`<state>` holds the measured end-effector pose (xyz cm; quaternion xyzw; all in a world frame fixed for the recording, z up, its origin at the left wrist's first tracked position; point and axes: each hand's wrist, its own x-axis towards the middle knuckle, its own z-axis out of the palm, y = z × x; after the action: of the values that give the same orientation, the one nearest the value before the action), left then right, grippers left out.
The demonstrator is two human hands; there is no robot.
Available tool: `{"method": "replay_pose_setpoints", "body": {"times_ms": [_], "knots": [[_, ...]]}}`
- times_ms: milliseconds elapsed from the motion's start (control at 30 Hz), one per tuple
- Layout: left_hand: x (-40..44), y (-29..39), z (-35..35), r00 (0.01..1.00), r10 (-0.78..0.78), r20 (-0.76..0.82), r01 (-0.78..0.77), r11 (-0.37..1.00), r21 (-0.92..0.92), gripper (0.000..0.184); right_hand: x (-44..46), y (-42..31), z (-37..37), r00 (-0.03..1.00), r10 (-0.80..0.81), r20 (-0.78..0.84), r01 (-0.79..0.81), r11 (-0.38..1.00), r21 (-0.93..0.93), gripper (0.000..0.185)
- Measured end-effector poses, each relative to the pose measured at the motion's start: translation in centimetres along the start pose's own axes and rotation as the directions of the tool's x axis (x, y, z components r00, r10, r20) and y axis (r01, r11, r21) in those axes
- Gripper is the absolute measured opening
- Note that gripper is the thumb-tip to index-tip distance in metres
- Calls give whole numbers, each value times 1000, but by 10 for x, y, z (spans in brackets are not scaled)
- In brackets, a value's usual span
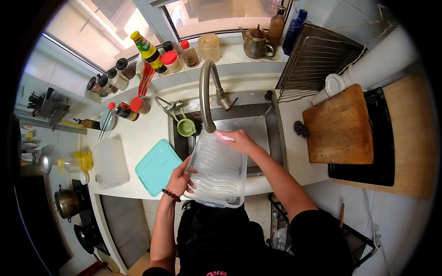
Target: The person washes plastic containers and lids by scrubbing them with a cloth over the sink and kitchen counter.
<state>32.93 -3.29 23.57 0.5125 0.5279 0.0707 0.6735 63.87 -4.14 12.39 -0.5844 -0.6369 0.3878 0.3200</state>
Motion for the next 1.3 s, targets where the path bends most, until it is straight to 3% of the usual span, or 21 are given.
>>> {"method": "replay_pose_setpoints", "body": {"times_ms": [67, 133, 167, 233, 367, 433, 567, 667, 733, 867, 933, 1067, 1100, 1133, 1167, 1233, 1300], "knots": [[-2, 0, 1, 999, -29, -19, 30, 999, 12, 77, 3, 0, 3, 997, 71, 28, -69, 996, -61, 45], [-3, 0, 2, 999, -25, -42, 25, 1000, 16, 77, 7, 21, 16, 993, 122, 3, -120, 966, 230, 43], [-3, 0, 2, 998, -21, -59, 22, 1000, 23, 77, 9, 33, 22, 993, 119, 7, -117, 967, 227, 43], [-3, 3, 4, 998, -21, -61, 22, 1000, 17, 77, 11, 46, 28, 982, 169, -80, -123, 907, 402, 39], [-2, 5, 8, 999, -3, -40, 4, 1000, 29, 78, 10, 41, 31, 981, 161, -105, -104, 905, 412, 34], [-2, 8, 11, 999, 12, -36, -9, 996, 83, 77, 13, 30, 26, 988, 125, -94, -126, 992, -11, 34], [1, 5, 17, 996, 23, -84, -13, 993, 120, 78, 16, 27, 29, 991, 131, -39, -136, 971, -195, 36], [-2, 8, 18, 995, -2, -103, 13, 994, 110, 78, 17, 34, 34, 970, 179, -164, -191, 979, -63, 31], [-4, 7, 13, 995, 9, -100, 1, 996, 91, 78, 19, 53, 34, 958, 273, -93, -231, 920, 318, 26], [-6, 8, 9, 997, 1, -81, 2, 999, 41, 77, 19, 73, 37, 986, 134, -100, -73, 882, 465, 27], [-7, 12, 10, 996, 9, -89, -1, 996, 90, 75, 17, 46, 19, 962, 273, 25, -272, 962, -39, 31], [-6, 13, 16, 988, 53, -142, -18, 971, 240, 72, 15, 77, 23, 959, 278, 44, -275, 959, -70, 32], [-7, 15, 16, 988, 55, -145, -19, 971, 237, 72, 10, 77, 27, 930, 368, 6, -346, 868, 356, 31], [-8, 17, 15, 989, 55, -139, -23, 974, 224, 72, 7, 78, 29, 887, 462, 13, -330, 614, 717, 31], [-10, 18, 14, 990, 51, -130, -23, 977, 210, 72, 3, 81, 29, 886, 464, 16, -334, 612, 717, 31], [-11, 17, 14, 990, 66, -125, -39, 977, 208, 72, 0, 73, 24, 881, 458, 120, -353, 465, 812, 28], [-11, 17, 14, 990, 82, -116, -57, 976, 209, 73, 2, 74, 23, 881, 449, 149, -374, 467, 802, 28]]}}
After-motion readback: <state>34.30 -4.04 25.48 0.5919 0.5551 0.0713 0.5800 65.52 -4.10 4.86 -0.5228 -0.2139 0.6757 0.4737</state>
